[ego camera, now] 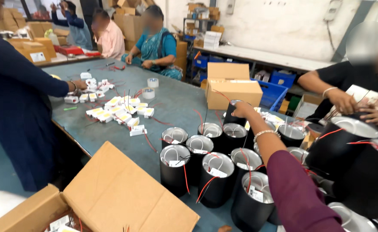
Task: The person assembles LED light fixtures by inserting LED modules into black cylindrical housings and securing them with a screwdriver. They repeatedly pick up LED modules from a box, place them into cylinders, and tighten screws to fasten the components.
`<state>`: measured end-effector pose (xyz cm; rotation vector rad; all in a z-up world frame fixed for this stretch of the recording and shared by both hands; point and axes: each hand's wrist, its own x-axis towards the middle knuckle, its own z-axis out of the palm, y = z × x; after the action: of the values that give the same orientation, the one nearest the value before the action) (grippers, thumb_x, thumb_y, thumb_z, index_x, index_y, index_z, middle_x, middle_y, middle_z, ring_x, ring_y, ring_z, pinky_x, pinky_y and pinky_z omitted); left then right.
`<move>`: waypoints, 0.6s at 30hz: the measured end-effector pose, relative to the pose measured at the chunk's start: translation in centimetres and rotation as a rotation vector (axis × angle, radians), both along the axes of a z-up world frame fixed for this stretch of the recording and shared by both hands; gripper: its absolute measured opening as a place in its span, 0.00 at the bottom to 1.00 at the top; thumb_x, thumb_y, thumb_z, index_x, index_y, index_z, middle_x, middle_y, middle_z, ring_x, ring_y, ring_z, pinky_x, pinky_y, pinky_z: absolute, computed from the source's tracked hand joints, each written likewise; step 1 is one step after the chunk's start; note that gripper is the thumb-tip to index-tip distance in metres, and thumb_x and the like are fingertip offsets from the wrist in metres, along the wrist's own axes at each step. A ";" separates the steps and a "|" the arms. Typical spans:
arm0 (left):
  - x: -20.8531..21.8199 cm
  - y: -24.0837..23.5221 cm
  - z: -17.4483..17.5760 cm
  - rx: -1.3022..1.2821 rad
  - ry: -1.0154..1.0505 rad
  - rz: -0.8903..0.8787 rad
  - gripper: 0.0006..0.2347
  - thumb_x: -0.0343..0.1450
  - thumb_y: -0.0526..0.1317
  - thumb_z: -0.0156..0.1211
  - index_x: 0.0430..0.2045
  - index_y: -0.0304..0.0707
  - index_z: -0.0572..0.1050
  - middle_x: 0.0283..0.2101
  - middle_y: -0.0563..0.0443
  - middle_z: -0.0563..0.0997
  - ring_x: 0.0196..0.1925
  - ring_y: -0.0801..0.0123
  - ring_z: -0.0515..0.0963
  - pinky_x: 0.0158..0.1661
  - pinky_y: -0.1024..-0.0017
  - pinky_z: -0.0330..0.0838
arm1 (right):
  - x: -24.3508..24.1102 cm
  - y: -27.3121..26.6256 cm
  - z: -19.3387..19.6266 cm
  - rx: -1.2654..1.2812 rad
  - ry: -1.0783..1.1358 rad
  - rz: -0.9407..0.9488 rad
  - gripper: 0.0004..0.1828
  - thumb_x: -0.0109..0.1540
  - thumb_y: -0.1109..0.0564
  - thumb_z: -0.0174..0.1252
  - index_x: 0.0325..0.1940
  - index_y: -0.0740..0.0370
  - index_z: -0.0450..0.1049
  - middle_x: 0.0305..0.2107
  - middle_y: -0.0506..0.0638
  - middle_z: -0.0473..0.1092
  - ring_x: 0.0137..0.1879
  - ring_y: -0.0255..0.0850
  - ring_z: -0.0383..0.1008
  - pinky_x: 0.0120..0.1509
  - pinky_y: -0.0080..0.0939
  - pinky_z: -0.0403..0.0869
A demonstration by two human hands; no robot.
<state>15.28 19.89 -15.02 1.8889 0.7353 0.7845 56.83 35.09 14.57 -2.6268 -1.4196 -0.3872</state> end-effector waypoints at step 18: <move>-2.4 -2.4 -1.8 0.188 -0.255 0.156 0.09 0.62 0.34 0.62 0.33 0.47 0.79 0.07 0.56 0.65 0.07 0.72 0.70 0.13 0.71 0.66 | -0.7 -2.5 1.6 -0.277 -0.151 -0.507 0.21 0.60 0.47 0.65 0.55 0.50 0.82 0.55 0.49 0.78 0.63 0.51 0.76 0.65 0.60 0.69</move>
<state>12.84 17.53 -16.81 1.8651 0.6716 1.2055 56.17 32.56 16.15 -3.2411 -0.8699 -0.4766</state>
